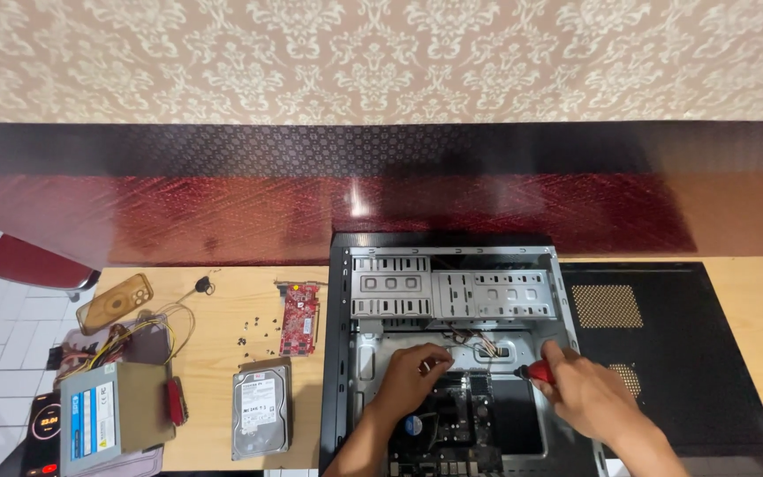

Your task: Installing a motherboard into a computer case by aligning it and securing it with screws using a screwdriver.

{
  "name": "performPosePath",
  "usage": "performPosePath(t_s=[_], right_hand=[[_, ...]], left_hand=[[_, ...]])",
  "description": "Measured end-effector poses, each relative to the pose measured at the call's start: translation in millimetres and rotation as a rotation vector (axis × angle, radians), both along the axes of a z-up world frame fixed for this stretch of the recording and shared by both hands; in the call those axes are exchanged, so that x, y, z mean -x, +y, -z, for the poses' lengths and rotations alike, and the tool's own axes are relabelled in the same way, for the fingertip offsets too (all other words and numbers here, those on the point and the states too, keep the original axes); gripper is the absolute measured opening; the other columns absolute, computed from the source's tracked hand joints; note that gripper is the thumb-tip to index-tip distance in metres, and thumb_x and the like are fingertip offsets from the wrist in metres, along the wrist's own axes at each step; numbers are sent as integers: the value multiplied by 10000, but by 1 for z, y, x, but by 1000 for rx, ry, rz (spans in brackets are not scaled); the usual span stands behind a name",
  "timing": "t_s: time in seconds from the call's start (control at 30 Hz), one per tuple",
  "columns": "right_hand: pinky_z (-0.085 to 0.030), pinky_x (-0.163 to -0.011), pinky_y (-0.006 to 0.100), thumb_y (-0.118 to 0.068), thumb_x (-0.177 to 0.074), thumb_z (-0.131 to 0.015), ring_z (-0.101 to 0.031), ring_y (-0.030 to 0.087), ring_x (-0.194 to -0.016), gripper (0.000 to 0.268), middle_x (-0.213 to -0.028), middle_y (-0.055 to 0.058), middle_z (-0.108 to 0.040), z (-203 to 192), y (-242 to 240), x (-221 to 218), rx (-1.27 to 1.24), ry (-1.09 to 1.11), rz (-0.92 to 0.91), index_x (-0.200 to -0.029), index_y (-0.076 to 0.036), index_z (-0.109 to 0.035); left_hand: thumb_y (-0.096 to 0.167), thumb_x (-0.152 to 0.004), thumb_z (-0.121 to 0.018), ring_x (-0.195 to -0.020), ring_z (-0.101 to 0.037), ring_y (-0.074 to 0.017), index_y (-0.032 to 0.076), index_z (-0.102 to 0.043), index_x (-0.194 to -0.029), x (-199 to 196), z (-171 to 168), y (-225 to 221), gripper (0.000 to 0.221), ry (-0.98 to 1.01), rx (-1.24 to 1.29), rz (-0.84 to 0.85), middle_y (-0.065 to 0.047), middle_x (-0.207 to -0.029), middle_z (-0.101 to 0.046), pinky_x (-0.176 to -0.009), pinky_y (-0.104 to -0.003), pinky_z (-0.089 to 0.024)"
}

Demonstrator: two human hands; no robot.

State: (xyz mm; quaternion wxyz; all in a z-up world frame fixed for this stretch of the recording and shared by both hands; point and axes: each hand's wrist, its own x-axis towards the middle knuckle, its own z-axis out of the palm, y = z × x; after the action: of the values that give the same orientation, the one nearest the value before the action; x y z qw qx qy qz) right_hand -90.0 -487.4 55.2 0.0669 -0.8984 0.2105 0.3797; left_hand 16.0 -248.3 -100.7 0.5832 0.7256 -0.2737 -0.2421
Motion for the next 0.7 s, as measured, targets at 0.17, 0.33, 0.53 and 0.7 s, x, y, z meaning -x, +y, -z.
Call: performPosePath(t_s=[0.17,0.33,0.53,0.7], right_hand=[[-641,-735,393,-334,-1038,-509,-759,205,-861,253,-1047,19,-707,3,-1,0,-21,-18,4,-1250,-228,-423],[-629,-743,406,-480,-1044,-470,-768,207,-852,302,-1013,4,-735,3,-4,-1,-19,-45,-13,-1166,-205,-452],[-650,-746,349,-492,-1044,-475,-787,172,-837,326,-985,-9,-781,-5,1,-3,-15,-2,36,-1224,-220,-468],[-606,-716,389,-505,-1038,-469,-771,228,-847,329,-999,18,-768,0,-3,-3,-1,-18,19,-1189,-213,-465]], left_hand=[[171,-970,-720,-819,-673,-180,89,-754,-1076,0,-2,2,137,-43,8,-2,-50,-1066,-774,-712,-320,-557],[232,-992,-696,-793,-650,-178,113,-731,-1091,0,-4,2,159,-35,-83,11,-36,-1031,-760,-687,-349,-531],[257,-1032,-617,-745,-646,-196,95,-691,-1103,1,-9,4,192,-67,-32,35,-60,-940,-738,-652,-370,-510],[307,-1045,-588,-790,-626,-153,112,-702,-1046,2,-7,0,226,165,85,24,-20,-913,-706,-715,-327,-497]])
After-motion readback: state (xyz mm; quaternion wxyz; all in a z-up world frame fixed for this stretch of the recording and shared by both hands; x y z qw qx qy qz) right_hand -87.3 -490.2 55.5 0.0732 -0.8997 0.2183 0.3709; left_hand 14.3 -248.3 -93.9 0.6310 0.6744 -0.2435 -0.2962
